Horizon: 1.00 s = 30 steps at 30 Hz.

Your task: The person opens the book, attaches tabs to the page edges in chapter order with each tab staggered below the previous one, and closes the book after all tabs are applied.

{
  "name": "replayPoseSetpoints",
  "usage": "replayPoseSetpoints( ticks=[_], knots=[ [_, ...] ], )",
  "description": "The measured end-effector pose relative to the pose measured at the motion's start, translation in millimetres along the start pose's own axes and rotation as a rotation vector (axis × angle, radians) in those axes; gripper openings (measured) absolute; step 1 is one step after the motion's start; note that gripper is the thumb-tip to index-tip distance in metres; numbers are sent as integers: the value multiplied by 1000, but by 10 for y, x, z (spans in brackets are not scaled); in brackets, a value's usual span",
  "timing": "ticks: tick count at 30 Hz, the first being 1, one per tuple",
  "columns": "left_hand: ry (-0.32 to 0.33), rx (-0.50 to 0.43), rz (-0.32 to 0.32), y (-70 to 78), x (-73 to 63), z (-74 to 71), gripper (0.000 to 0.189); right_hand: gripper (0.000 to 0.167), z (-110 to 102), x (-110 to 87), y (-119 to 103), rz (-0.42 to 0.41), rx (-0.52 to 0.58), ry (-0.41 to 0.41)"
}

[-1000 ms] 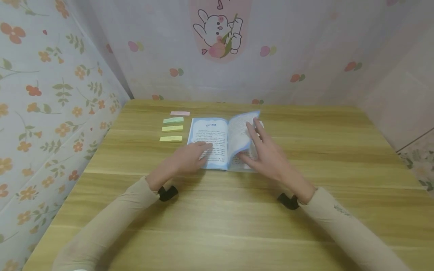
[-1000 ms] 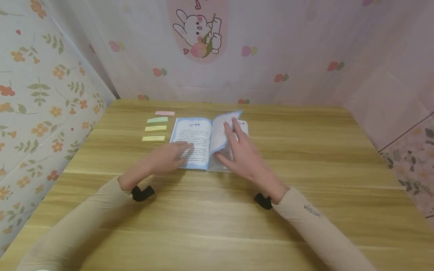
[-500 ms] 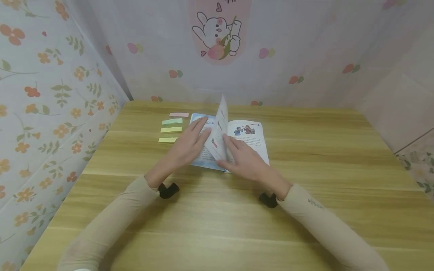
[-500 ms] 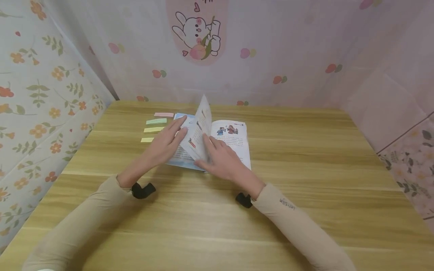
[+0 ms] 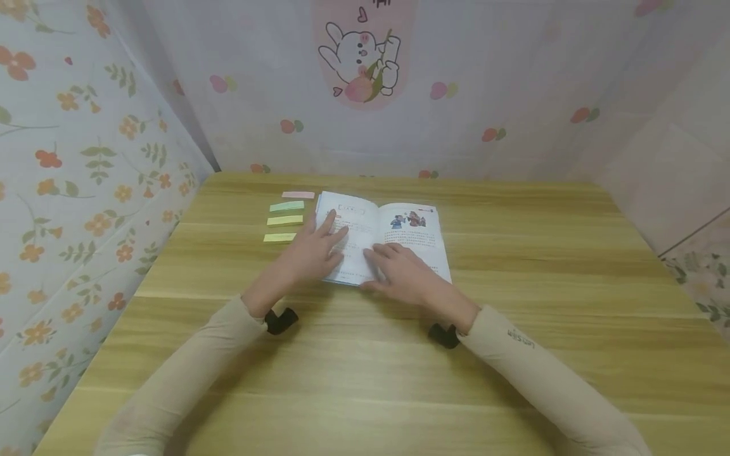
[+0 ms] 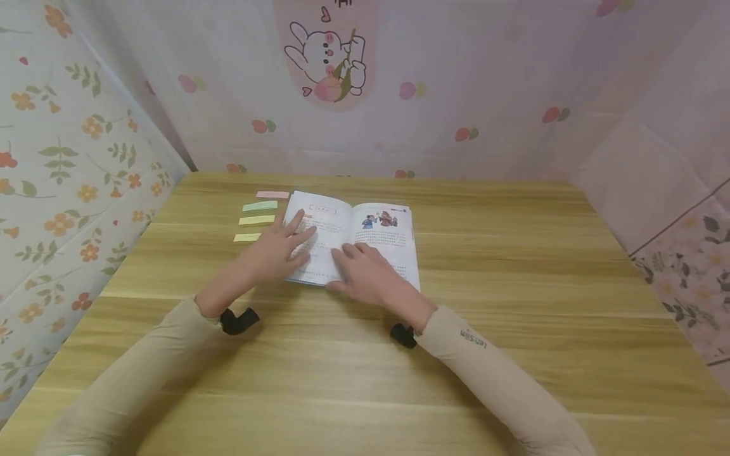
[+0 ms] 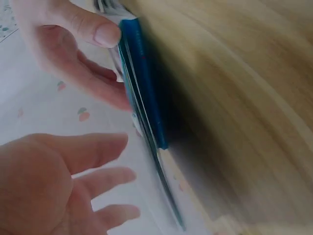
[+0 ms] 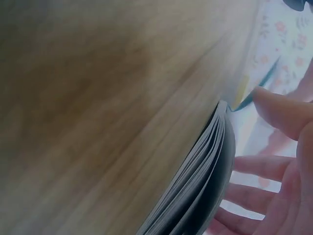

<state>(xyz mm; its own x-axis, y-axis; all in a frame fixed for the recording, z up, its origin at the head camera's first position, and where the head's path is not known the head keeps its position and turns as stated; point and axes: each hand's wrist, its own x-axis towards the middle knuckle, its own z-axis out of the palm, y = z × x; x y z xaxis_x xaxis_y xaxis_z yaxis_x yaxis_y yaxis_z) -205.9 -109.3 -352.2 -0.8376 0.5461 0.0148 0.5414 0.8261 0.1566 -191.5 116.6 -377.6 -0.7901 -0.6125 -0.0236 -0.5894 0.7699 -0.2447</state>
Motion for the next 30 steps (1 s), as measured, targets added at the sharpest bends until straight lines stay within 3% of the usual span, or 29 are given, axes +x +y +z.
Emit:
replayPoseSetpoints(
  ticks=[2,8,12,18,22,30],
  knots=[
    [-57,3,-5,-3,-2,32,55,72,9,3,3,-9,-16,-3],
    [-280,-106,-1,-9,2,134,62,65,-3,31,21,-24,-46,-36],
    [-367,-153,-24,-2,-20,161,65,57,-79,101,51,-36,-50,-79],
    [-394,-159,-66,15,-22,178,66,55,-270,311,224,23,24,-105],
    [-396,-140,-88,28,-17,192,66,59,-370,495,353,84,10,-119],
    [-404,-142,-87,33,-33,174,67,79,-321,777,501,298,103,-232]
  ],
)
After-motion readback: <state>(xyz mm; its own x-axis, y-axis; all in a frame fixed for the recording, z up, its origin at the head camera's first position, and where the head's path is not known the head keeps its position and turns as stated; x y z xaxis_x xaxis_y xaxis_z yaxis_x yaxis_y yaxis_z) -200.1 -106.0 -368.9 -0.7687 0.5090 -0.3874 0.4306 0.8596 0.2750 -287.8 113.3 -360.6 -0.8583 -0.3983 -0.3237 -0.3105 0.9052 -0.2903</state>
